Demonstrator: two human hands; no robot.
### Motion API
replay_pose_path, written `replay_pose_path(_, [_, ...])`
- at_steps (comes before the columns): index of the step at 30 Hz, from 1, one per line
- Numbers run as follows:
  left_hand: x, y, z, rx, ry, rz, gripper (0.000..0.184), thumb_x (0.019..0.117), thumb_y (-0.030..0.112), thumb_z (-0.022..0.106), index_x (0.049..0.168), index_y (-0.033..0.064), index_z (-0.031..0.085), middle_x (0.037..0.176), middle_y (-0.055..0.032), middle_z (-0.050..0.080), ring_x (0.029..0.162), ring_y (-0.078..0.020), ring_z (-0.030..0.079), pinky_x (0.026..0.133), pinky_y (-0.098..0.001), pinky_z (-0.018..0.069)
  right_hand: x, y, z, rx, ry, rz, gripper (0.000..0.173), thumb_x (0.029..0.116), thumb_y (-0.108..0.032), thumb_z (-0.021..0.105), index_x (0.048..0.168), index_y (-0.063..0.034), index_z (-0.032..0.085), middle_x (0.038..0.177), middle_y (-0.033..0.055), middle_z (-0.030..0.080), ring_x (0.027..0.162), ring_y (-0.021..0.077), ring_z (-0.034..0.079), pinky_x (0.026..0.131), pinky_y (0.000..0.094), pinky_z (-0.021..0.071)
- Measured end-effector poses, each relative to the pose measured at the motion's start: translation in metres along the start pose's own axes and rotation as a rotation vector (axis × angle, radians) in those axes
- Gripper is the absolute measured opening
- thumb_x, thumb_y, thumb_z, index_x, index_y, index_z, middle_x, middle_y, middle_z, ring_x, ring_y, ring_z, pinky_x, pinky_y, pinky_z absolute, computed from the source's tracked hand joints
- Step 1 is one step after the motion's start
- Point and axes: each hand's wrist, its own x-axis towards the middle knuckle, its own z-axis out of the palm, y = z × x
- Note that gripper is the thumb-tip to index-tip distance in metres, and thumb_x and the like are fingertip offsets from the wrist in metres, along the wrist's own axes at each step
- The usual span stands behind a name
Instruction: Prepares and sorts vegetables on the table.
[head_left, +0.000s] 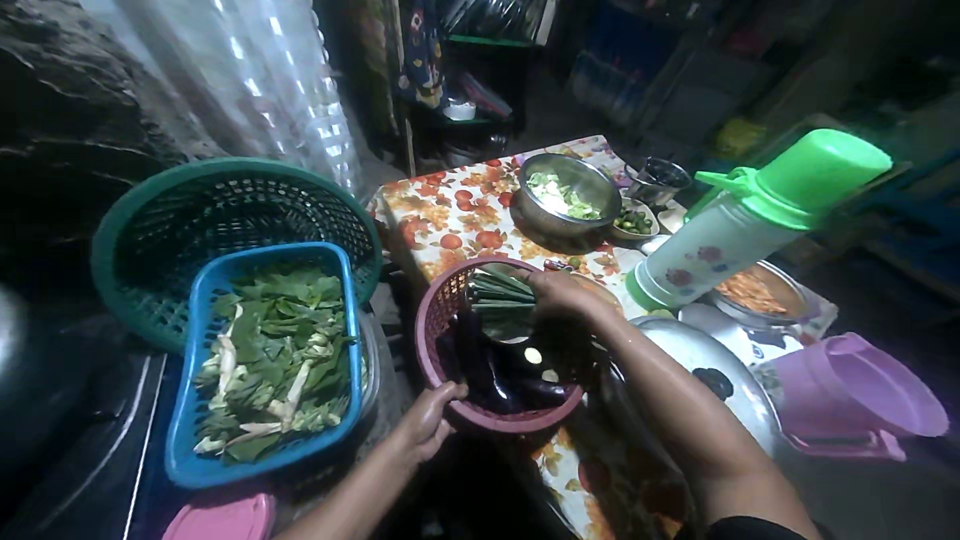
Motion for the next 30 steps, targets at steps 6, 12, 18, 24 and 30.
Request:
replay_pose_path(6, [-0.002,0.001,0.001,-0.006,0.005,-0.005,0.009,0.1013,0.004,0.05,0.107,0.0017,0.056,0.088,-0.0103,0.067,0.078,-0.0165,0.068,0.068,-0.0306,0.0587,0.001,-0.003,-0.018,0.019,-0.107,0.046,0.07,0.0848,-0.016,0.081,0.147,-0.0175,0.051,0.117,0.0252,0.068,0.111,0.0472,0.064,0.093,0.0699,0.0471])
replay_pose_path(12, [-0.004,-0.004,0.006,-0.013,-0.018,-0.021,0.019,0.1076,0.022,0.048,0.11,0.0045,0.056,0.094,-0.0126,0.065,0.081,-0.0243,0.068,0.069,-0.0411,0.0596,-0.002,-0.024,0.012,-0.166,0.092,0.08,0.067,0.0825,-0.016,0.081,0.143,-0.0104,0.054,0.117,0.0264,0.066,0.109,0.0479,0.063,0.091,0.0694,0.0455])
replay_pose_path(18, [-0.01,-0.006,0.021,-0.126,0.032,-0.075,0.026,0.1062,0.014,0.045,0.129,0.0028,0.05,0.113,-0.0196,0.063,0.094,-0.0292,0.068,0.074,-0.0433,0.0598,-0.015,-0.021,0.006,-0.03,0.002,0.052,0.109,0.0771,-0.038,0.09,0.164,-0.0153,0.027,0.154,0.0246,0.045,0.142,0.0463,0.041,0.112,0.0693,0.0302])
replay_pose_path(24, [-0.012,0.0,0.027,-0.194,0.082,-0.064,0.024,0.1045,0.008,0.043,0.127,0.0013,0.049,0.109,-0.0207,0.062,0.091,-0.0289,0.068,0.073,-0.0411,0.0604,-0.051,-0.033,-0.023,0.034,0.265,-0.083,0.065,0.0931,-0.031,0.076,0.149,-0.0081,0.053,0.151,0.0205,0.051,0.142,0.0419,0.044,0.114,0.0626,0.0336])
replay_pose_path(30, [-0.01,0.006,0.033,-0.275,0.125,-0.072,0.023,0.1025,0.004,0.044,0.126,0.0017,0.047,0.105,-0.0202,0.06,0.084,-0.0278,0.067,0.068,-0.039,0.06,-0.104,-0.08,-0.008,0.07,-0.044,-0.056,0.038,0.1027,-0.025,0.062,0.132,-0.0008,0.063,0.12,0.0252,0.066,0.108,0.0419,0.066,0.095,0.0604,0.0492])
